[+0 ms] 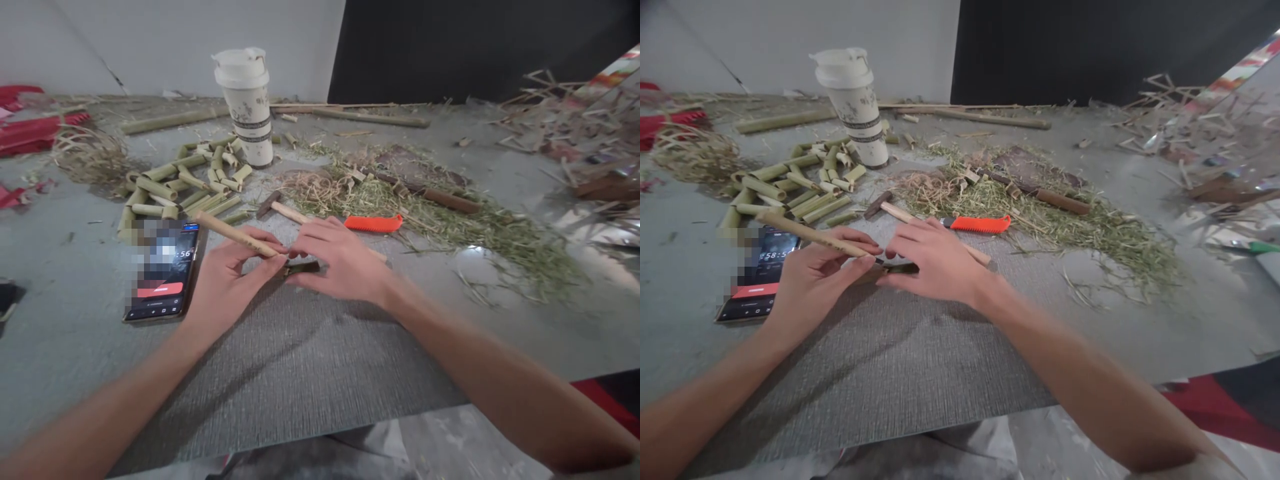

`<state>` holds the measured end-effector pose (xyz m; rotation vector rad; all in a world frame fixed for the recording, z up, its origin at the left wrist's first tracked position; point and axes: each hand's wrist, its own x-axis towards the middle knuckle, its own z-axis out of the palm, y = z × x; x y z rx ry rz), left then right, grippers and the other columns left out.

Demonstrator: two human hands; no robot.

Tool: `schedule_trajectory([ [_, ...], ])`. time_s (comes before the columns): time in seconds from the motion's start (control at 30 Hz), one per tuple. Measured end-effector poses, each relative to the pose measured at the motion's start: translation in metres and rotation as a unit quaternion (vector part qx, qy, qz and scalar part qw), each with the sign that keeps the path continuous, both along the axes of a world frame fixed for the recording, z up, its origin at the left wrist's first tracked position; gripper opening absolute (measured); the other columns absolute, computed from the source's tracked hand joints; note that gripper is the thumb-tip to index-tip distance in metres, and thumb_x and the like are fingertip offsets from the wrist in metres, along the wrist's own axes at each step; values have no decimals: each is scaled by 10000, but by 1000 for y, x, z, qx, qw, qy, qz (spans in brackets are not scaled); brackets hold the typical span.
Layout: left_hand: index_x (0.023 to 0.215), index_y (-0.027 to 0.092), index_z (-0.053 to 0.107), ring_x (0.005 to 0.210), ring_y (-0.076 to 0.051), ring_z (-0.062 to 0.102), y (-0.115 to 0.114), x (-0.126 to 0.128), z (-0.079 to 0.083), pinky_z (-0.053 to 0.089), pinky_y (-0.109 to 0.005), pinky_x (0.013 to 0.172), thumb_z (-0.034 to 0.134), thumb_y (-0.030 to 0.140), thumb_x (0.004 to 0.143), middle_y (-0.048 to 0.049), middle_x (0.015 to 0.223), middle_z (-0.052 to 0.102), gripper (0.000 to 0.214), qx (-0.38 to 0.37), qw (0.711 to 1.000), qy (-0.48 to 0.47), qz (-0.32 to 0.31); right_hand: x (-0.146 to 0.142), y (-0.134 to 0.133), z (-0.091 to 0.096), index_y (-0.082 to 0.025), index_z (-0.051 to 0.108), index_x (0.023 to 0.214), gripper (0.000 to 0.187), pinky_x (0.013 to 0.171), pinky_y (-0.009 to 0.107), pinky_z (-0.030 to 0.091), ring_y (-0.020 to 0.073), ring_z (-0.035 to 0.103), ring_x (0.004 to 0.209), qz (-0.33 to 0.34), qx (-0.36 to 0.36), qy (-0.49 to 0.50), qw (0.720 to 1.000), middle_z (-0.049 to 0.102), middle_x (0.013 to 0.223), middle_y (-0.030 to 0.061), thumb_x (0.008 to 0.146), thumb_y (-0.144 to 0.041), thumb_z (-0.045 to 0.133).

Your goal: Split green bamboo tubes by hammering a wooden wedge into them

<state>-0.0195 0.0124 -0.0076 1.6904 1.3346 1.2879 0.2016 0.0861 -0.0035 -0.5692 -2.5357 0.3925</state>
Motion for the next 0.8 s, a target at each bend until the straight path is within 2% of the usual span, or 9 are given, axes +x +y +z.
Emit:
schedule_trajectory([
  [0.13, 959, 261, 875, 1028, -206, 714, -2, 3, 2, 560, -361, 924, 803, 318, 969, -37, 1063, 773, 92, 26, 1000, 14, 5, -3, -6, 3, -214, 686, 892, 243, 893, 371, 404, 209, 645, 931, -7, 32, 34, 999, 733, 932, 40, 1065, -384, 698],
  [0.3, 1023, 302, 893, 984, -215, 729, -5, 4, 4, 590, -377, 894, 803, 347, 979, -34, 1059, 803, 110, 67, 996, 50, 21, -7, -12, 2, -220, 664, 827, 261, 859, 360, 398, 172, 617, 828, -28, 33, 62, 997, 717, 857, 13, 1083, -261, 630],
  [0.37, 1110, 305, 886, 979, -210, 724, -4, 4, 4, 582, -361, 864, 773, 360, 1007, -44, 1093, 801, 162, 77, 997, 29, 0, -7, -12, 2, -218, 664, 819, 245, 870, 358, 408, 164, 614, 808, -17, 32, 74, 997, 713, 842, 4, 1061, -215, 622],
  [0.47, 1185, 304, 864, 1014, -211, 709, 0, 7, 1, 560, -364, 887, 635, 406, 1096, -62, 1115, 794, 267, 103, 993, -58, -29, -8, -12, 0, -216, 686, 850, 201, 917, 364, 416, 167, 645, 848, 7, 21, 90, 996, 733, 868, 6, 1039, -187, 622],
  [0.6, 954, 306, 885, 1015, -232, 721, 7, 14, -2, 546, -386, 897, 625, 498, 1093, -56, 984, 797, 352, 117, 981, -151, -24, -6, -9, -1, -219, 681, 862, 195, 906, 363, 401, 169, 656, 861, 10, -14, 92, 996, 740, 878, 3, 1035, -177, 601],
  [0.7, 751, 276, 832, 957, -215, 726, 13, 20, 6, 547, -372, 879, 682, 520, 1059, -46, 913, 783, 421, 88, 980, -176, 4, -2, -6, 2, -212, 674, 925, 124, 894, 363, 387, 186, 655, 895, -17, -35, 74, 997, 743, 926, 16, 1030, -279, 669],
  [0.8, 649, 248, 703, 787, -183, 685, 21, 25, 21, 554, -361, 803, 716, 566, 1026, -20, 724, 683, 493, 66, 977, -201, 29, 2, -3, 6, -192, 700, 1089, 287, 890, 380, 363, 253, 647, 1043, -37, -6, -22, 999, 752, 1119, 81, 973, -440, 789],
])
